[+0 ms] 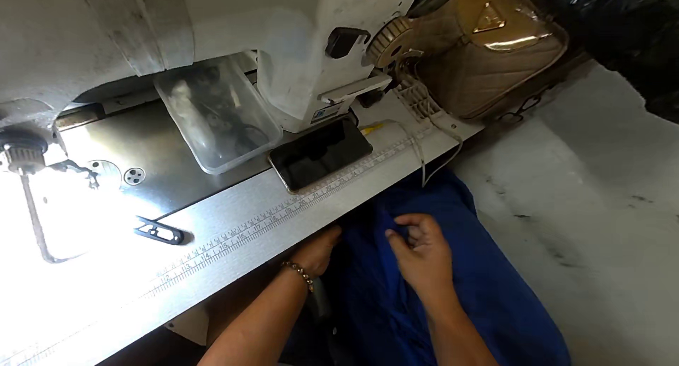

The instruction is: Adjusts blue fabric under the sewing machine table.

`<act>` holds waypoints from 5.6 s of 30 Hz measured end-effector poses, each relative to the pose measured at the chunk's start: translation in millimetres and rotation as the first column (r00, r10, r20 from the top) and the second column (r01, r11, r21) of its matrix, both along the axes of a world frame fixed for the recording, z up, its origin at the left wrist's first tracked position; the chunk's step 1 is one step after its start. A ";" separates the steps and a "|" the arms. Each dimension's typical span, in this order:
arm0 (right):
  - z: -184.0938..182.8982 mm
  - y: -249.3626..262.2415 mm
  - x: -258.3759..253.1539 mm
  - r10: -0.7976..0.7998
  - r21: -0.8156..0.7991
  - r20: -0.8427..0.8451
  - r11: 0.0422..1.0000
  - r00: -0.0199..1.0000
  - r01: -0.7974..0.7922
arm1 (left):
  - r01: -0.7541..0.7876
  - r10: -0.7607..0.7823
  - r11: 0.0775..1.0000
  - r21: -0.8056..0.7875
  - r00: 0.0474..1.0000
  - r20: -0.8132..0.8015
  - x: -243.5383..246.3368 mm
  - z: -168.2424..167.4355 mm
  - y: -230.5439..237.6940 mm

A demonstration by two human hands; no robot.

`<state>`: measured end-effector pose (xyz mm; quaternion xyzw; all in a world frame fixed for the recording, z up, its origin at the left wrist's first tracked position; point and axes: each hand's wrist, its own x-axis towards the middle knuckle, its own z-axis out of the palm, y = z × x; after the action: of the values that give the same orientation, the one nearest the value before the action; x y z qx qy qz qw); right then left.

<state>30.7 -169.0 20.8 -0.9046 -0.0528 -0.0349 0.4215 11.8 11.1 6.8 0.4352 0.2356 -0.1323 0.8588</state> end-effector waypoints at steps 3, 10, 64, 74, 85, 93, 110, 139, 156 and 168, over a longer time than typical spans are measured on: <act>0.5 -5.7 0.8 0.191 -0.087 0.092 0.979 0.977 -0.183 | -0.083 0.085 0.991 -0.101 0.996 0.018 4.0 -2.9 -3.9; 0.8 -7.0 1.5 0.113 -0.183 0.039 0.978 0.993 -0.104 | 0.211 -0.216 0.950 0.228 0.976 -0.005 8.7 2.4 -3.2; -20.4 19.0 -8.3 0.113 -0.476 -0.119 0.866 0.986 -0.156 | 0.301 -0.334 0.823 0.483 0.942 -0.017 7.5 -15.1 -5.9; 15.1 -12.8 1.5 0.116 -0.368 0.101 0.927 0.988 -0.071 | 0.257 -0.621 0.350 0.901 0.784 0.017 -1.6 -37.3 -1.0; -5.7 14.5 -4.8 0.148 -0.499 -0.202 0.835 0.968 -0.232 | 0.297 -0.600 0.366 0.882 0.800 -0.020 1.5 -26.1 2.3; -16.1 7.6 -4.6 0.207 -0.424 -0.209 0.861 0.956 -0.279 | 0.286 -0.546 0.463 0.839 0.837 0.016 3.3 -23.3 -1.1; -3.2 6.2 -1.1 0.082 -0.360 -0.219 0.920 0.972 -0.158 | 0.350 -0.383 0.747 0.565 0.922 -0.064 11.4 -12.6 -6.7; 1.6 2.7 9.7 0.169 -0.240 -0.354 0.934 0.920 -0.264 | 0.498 -0.459 0.595 0.631 0.855 -0.242 -4.8 -36.9 6.8; -24.0 16.5 -1.2 0.171 -0.459 -0.231 0.849 0.958 -0.262 | 0.403 -0.373 0.673 0.619 0.909 -0.187 -7.4 -26.0 11.0; -25.8 15.7 -2.8 0.199 -0.462 -0.207 0.843 0.958 -0.275 | 0.442 -0.376 0.619 0.649 0.892 -0.250 -9.1 -31.9 8.3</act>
<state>27.8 -153.3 -5.0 -0.9677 -0.1393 0.1005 0.1847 2.6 19.4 -25.1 0.7586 0.2003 -0.2461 0.5690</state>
